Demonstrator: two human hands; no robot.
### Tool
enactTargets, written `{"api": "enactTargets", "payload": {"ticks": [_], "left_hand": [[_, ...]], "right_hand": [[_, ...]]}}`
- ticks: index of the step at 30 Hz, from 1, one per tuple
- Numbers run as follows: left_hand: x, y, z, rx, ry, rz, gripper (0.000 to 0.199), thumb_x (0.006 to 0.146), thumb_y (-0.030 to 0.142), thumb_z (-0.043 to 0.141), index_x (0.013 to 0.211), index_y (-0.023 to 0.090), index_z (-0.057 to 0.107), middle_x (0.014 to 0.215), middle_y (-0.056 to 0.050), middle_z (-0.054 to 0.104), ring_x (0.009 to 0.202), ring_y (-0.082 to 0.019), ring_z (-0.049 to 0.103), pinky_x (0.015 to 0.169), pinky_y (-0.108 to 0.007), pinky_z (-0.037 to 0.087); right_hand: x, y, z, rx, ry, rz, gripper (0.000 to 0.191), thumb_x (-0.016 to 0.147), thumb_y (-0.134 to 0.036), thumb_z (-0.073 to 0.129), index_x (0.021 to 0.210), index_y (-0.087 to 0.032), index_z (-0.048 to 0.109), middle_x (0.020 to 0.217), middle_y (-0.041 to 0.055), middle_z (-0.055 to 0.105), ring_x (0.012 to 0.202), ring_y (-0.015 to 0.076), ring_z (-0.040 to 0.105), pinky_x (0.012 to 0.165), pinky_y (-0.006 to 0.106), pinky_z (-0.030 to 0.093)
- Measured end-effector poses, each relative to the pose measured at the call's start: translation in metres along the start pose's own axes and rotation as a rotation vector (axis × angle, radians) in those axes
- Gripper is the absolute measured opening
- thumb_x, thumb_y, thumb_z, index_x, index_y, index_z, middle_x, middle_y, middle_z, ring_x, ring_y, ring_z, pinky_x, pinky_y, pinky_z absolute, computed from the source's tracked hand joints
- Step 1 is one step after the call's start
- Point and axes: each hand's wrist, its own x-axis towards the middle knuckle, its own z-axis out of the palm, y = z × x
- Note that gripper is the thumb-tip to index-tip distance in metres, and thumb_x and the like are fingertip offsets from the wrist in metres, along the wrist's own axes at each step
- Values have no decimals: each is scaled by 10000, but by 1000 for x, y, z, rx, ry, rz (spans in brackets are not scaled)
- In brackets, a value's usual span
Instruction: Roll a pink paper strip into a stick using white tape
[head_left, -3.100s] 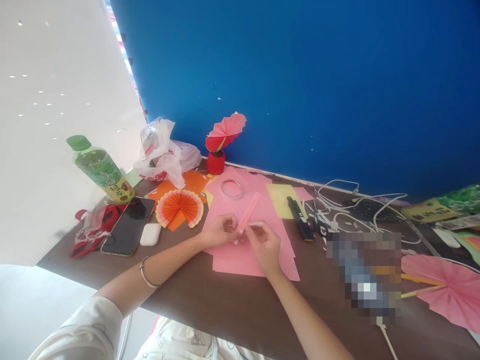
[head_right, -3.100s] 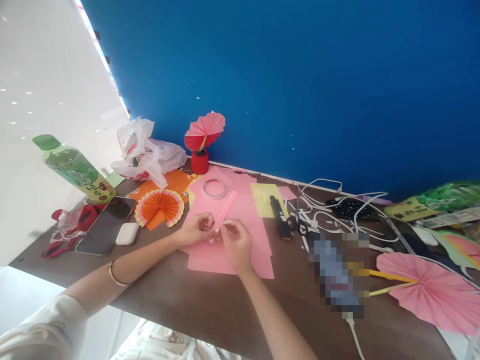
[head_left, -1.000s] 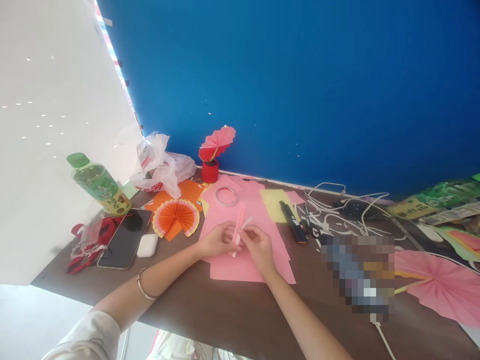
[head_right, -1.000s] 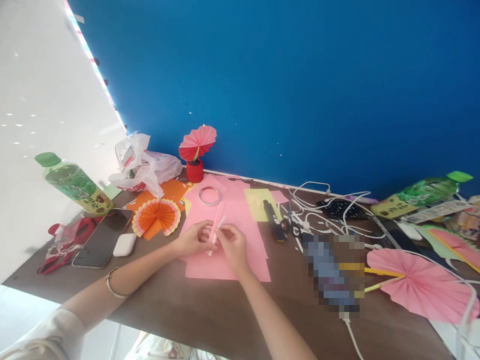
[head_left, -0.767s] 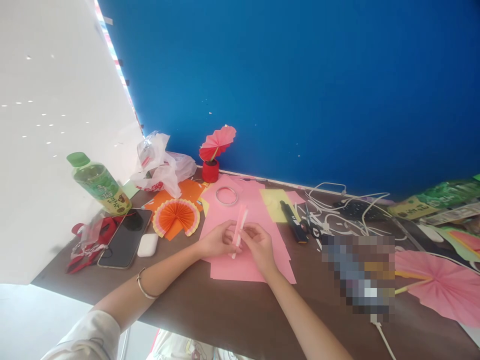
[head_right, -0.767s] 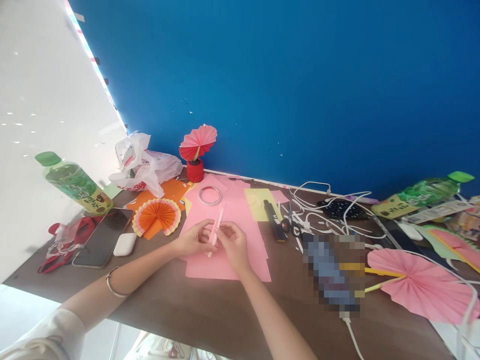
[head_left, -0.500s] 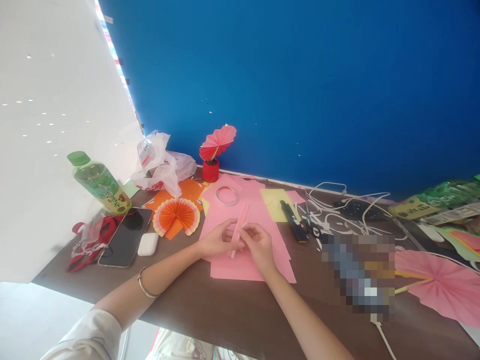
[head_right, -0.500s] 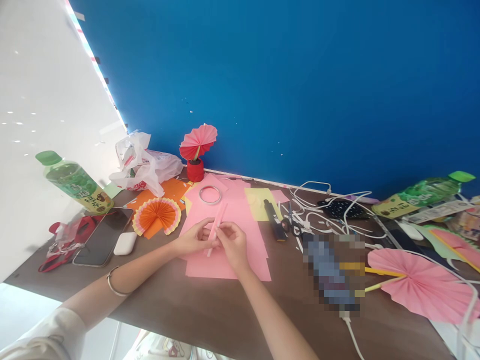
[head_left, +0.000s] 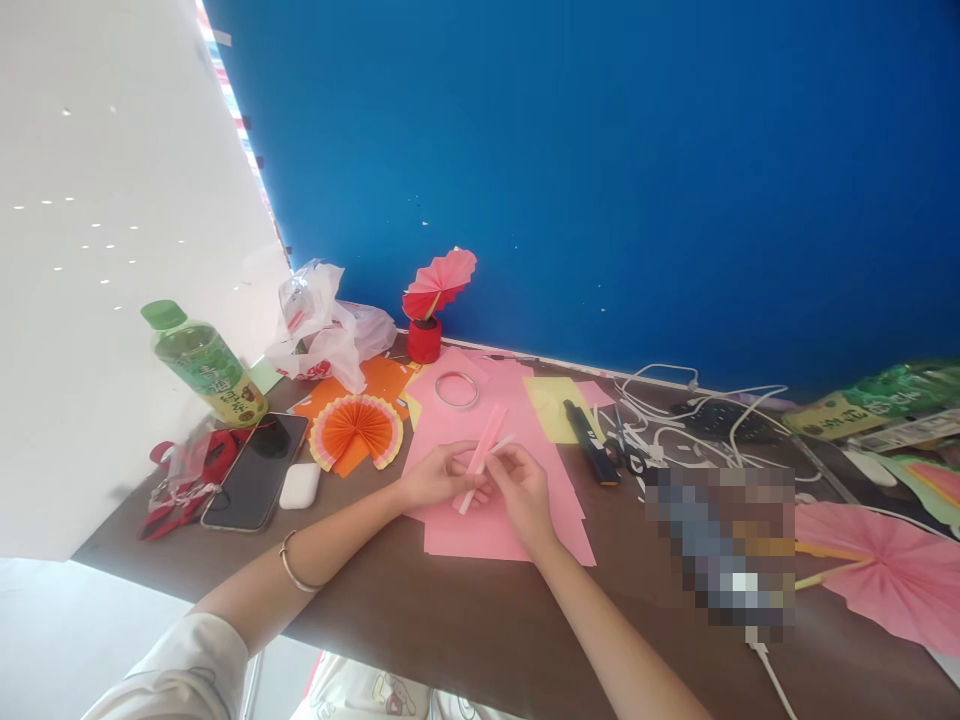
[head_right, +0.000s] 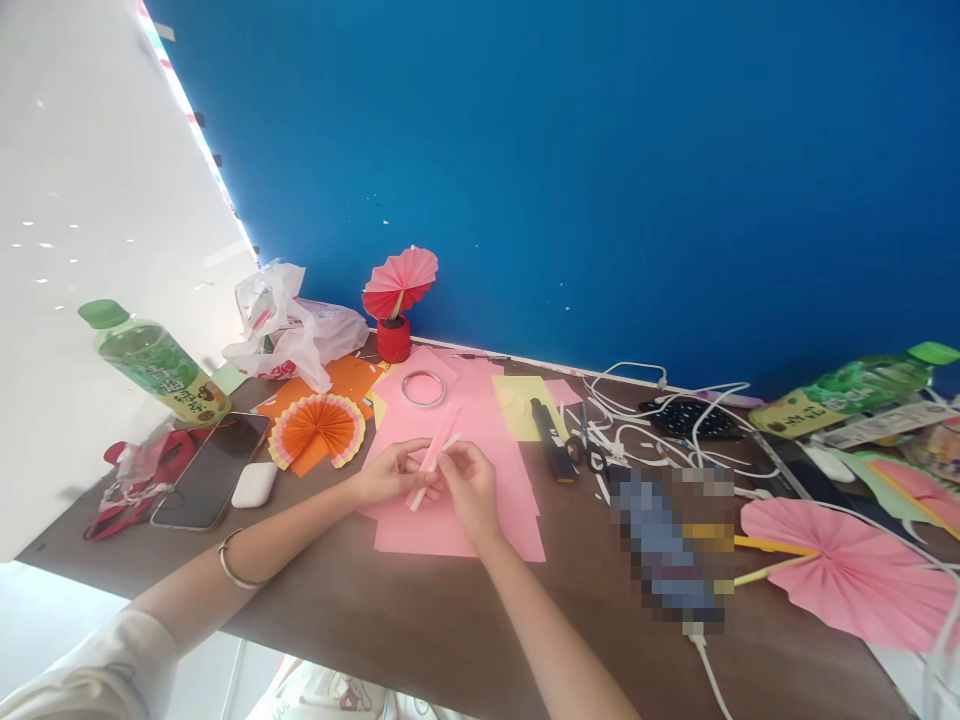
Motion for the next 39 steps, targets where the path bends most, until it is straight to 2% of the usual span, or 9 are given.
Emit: {"api": "enactTargets", "payload": {"ticks": [4,8,12,15,23,31,36,39], "left_hand": [[-1,0,1,25,6,7,669,691,396,681,1262,149,433,740,-96,683,717,-237,678,583,-296,537],[-1,2,2,6,39,7,645,686,397,683,1239,151,459,740,-83,683,699,-221,678,615,-309,541],[-1,5,4,-19,89,2,629,676,410,685,1211,153,477,712,-66,684,674,-212,675,633,-323,541],[-1,6,5,-13,110,6,599,677,416,681,1178,147,494,706,-59,685,688,-208,675,657,-325,538],[-1,4,5,31,64,-32,519,657,440,686,1054,133,556,759,-82,676,727,-216,669,609,-296,527],[1,-1,4,0,61,-67,392,610,419,723,815,128,560,776,-82,682,734,-213,668,675,-322,521],[-1,2,5,59,53,-53,394,626,445,703,799,135,530,772,-87,677,743,-227,669,582,-278,508],[-2,3,6,79,41,-41,388,644,455,686,791,133,527,758,-85,672,744,-219,668,585,-270,506]], "right_hand": [[0,1,-1,-26,16,-2,207,706,-382,642,726,-202,542,692,2,565,678,161,544,654,295,454],[-2,-3,-1,-83,-14,-33,178,746,-366,604,722,-201,541,708,9,564,717,169,550,685,307,458],[-4,-4,0,-228,22,-210,126,774,-317,569,711,-208,566,911,53,565,916,204,539,807,352,446],[-5,-3,0,-269,47,-282,87,787,-284,548,737,-216,569,922,57,558,929,206,534,831,371,439],[-2,-1,0,-262,65,-265,78,790,-259,545,731,-209,529,856,33,517,877,182,525,776,326,435],[-1,1,1,-223,62,-196,130,786,-310,549,720,-210,497,778,14,529,789,172,528,716,302,429],[-2,0,1,-243,60,-129,136,784,-331,540,729,-211,507,705,-3,534,700,163,526,679,300,430],[-3,-1,2,-223,80,-113,134,772,-335,550,730,-213,514,700,1,548,691,165,531,677,302,436]]}}
